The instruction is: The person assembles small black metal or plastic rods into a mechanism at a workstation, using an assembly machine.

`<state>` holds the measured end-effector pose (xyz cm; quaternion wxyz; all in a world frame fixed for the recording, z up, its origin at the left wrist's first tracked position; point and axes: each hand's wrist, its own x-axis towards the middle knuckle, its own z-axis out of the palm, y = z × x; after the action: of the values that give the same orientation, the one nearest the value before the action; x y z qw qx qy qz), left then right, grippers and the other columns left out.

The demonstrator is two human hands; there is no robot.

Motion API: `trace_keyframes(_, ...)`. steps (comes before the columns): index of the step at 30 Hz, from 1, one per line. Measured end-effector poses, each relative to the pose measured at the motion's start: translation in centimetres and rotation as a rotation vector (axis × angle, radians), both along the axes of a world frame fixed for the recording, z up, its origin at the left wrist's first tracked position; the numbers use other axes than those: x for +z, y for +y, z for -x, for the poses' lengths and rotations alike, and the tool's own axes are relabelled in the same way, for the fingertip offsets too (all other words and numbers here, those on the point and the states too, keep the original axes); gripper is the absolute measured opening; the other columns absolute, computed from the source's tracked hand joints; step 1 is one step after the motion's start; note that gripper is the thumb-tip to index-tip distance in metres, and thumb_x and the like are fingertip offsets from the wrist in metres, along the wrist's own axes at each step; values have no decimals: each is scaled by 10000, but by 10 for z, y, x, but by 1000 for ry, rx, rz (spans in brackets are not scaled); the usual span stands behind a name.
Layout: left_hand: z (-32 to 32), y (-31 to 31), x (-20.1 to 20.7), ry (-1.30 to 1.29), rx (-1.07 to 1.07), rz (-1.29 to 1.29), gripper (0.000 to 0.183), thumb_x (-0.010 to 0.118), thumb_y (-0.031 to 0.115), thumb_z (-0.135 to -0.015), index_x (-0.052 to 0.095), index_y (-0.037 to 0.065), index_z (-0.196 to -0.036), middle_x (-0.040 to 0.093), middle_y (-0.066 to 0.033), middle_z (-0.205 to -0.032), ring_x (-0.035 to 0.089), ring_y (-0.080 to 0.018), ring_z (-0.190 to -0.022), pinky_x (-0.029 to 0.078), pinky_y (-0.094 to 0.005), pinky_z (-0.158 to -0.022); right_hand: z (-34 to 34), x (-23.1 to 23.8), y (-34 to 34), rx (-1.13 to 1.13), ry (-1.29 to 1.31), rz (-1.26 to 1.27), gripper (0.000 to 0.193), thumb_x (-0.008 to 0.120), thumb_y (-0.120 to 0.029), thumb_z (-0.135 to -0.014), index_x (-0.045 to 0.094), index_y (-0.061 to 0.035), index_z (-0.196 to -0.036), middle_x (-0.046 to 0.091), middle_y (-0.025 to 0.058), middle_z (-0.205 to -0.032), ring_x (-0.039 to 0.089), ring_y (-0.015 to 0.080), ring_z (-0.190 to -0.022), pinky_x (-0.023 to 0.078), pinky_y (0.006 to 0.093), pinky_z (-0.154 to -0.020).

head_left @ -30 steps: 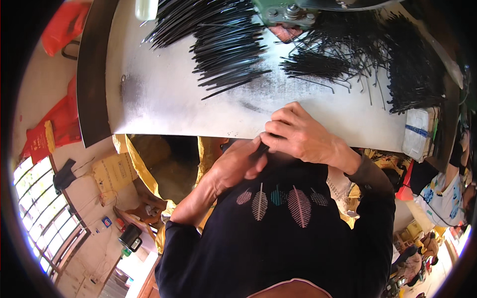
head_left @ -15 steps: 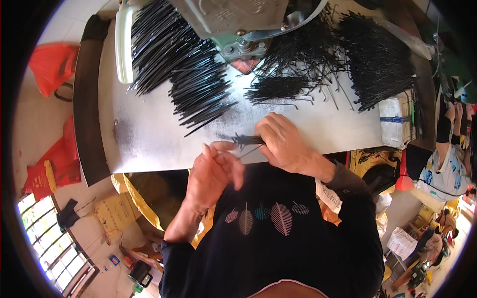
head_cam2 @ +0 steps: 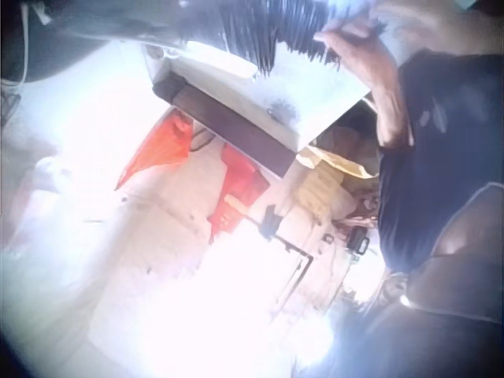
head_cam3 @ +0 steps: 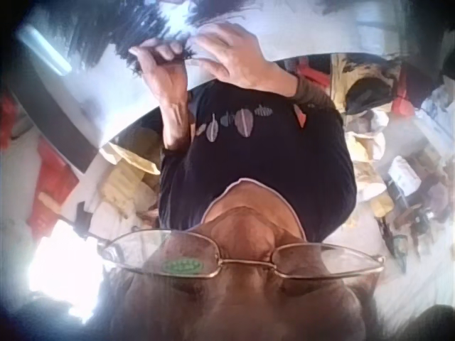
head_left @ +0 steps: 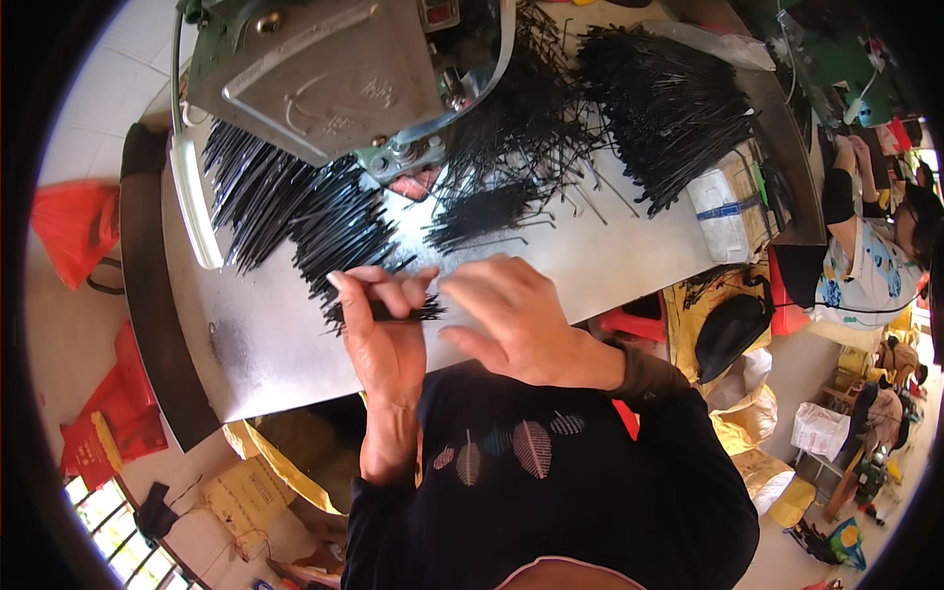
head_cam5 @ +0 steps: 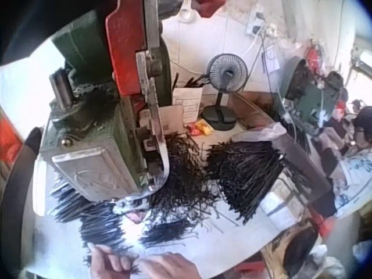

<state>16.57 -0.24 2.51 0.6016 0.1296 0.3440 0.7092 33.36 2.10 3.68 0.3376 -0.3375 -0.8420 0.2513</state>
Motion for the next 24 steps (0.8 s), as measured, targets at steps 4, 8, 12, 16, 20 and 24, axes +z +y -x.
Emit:
trace_keyframes(4, -16, -5, -1, 768, 69, 0, 399, 422, 380, -1114, 591, 38, -997, 575, -42, -877, 528, -163, -814, 471, -362, -857, 20, 29, 5, -60, 330, -279, 548, 778, -385, -773, 655, -65, -1201, 607, 93, -1177, 607, 298, -1073, 471, 488, -953)
trace_keyframes(8, -24, 1, -2, 962, 51, -144, 355, 455, 341, -1106, 600, 26, -1031, 580, -34, -889, 523, -135, -808, 455, -328, -800, 43, 26, 3, 139, -41, -284, 575, 724, -470, -853, 634, -80, -1266, 629, 109, -1233, 588, 327, -1175, 419, 614, -1008)
trace_keyframes(12, -29, 6, -12, 1142, 41, -279, 315, 488, 303, -1097, 609, 13, -1066, 585, -25, -901, 518, -107, -803, 440, -294, -743, 39, 16, 12, 189, 44, -165, 549, 723, -460, -861, 640, -96, -1263, 626, 107, -1241, 575, 306, -1211, 340, 636, -1083)
trace_keyframes(16, -26, -6, -40, 1118, -65, 61, 174, 607, 165, -1042, 622, 3, -1105, 581, 15, -850, 496, -55, -724, 390, -234, -635, -20, 2, 25, -309, 185, -185, 374, 758, -112, -802, 702, -79, -1170, 695, 102, -1033, 681, 284, -849, 552, 385, -707)
trace_keyframes(20, -30, -1, -39, 1161, 42, -112, 65, 639, 25, -988, 637, 25, -1052, 527, 46, -664, 440, -27, -590, 359, -209, -574, -92, -30, 35, -691, -190, -268, 409, 740, -167, -852, 643, -7, -1216, 642, 131, -987, 651, 319, -851, 544, 414, -674)
trace_keyframes(24, -32, 0, -36, 1206, 28, -135, 62, 645, 54, -997, 639, 15, -1044, 548, 24, -666, 459, -27, -595, 370, -211, -574, -98, -25, 35, -878, -495, -121, 416, 756, -202, -849, 648, -8, -1201, 612, 133, -949, 669, 327, -861, 545, 421, -662)
